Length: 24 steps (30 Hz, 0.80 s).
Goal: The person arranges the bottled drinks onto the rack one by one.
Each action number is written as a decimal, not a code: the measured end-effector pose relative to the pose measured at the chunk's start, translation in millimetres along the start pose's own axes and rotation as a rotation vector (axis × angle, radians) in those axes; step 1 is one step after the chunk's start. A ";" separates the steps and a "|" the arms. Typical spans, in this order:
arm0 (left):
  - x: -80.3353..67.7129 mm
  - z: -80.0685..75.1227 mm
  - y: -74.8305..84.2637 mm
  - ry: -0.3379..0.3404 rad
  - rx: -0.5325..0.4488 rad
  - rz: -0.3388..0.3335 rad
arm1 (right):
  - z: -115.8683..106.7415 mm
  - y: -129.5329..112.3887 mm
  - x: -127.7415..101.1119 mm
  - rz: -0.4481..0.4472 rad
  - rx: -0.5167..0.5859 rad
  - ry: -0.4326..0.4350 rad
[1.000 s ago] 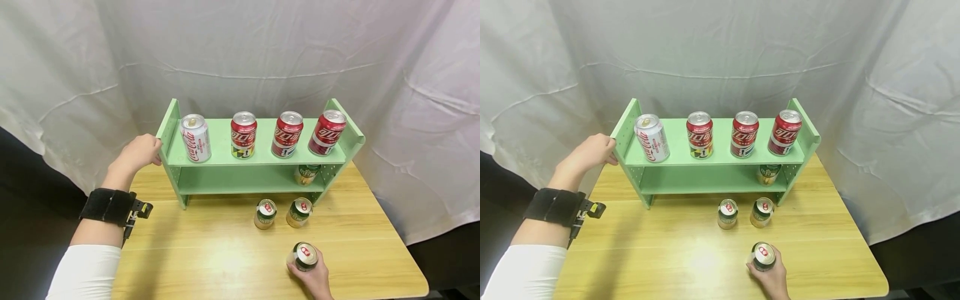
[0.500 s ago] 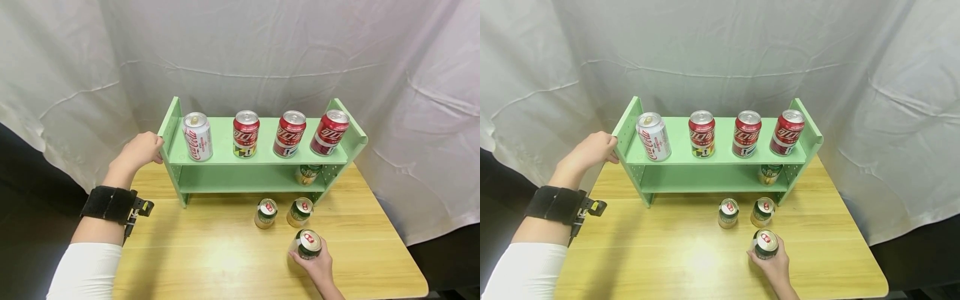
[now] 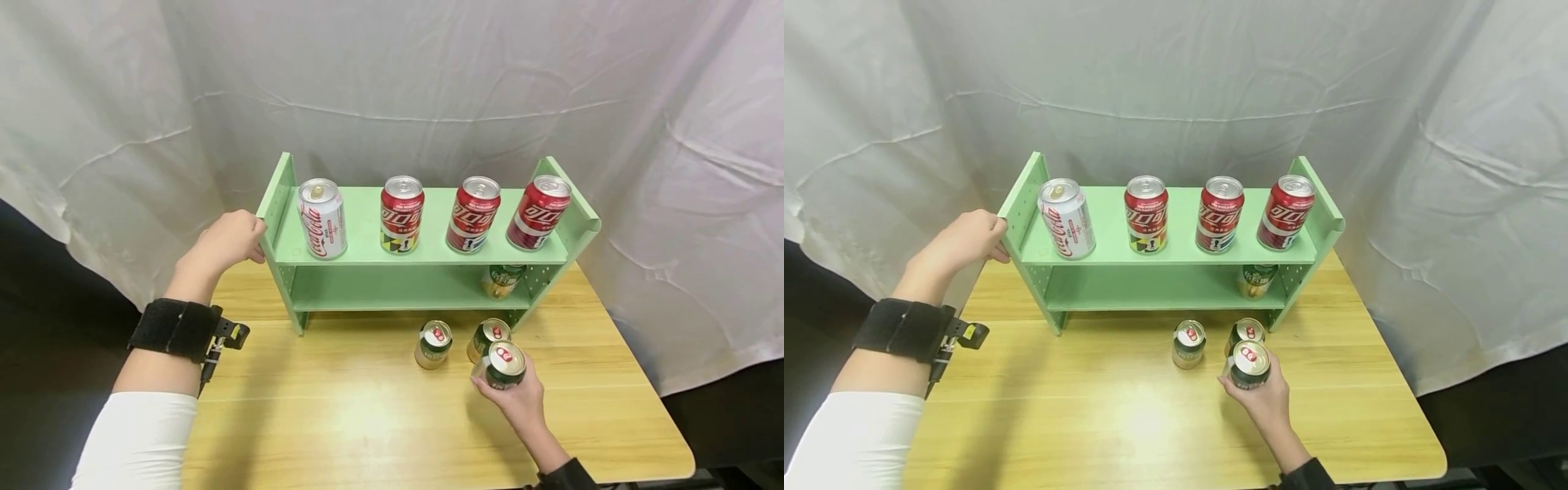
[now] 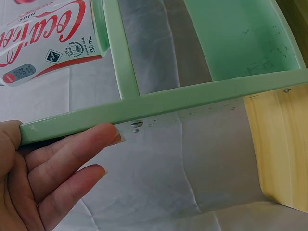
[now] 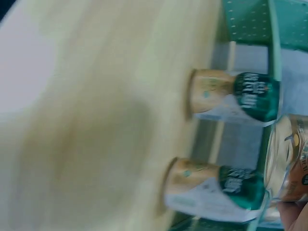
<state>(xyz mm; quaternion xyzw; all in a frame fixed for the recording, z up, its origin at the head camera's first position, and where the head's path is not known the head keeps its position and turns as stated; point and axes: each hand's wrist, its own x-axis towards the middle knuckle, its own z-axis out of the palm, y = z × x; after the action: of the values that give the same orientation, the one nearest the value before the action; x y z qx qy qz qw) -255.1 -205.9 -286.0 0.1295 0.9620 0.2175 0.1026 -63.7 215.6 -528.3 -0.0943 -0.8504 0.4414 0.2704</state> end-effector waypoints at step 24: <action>2.1 0.4 -5.3 0.005 -0.002 -0.023 | 34.1 -36.6 82.1 0.039 0.101 -0.060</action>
<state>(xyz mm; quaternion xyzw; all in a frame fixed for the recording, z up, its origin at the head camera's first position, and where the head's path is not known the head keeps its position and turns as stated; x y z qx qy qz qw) -258.0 -209.8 -289.0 0.1175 0.9634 0.2177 0.1027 -148.0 202.8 -483.8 -0.0840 -0.8328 0.4914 0.2405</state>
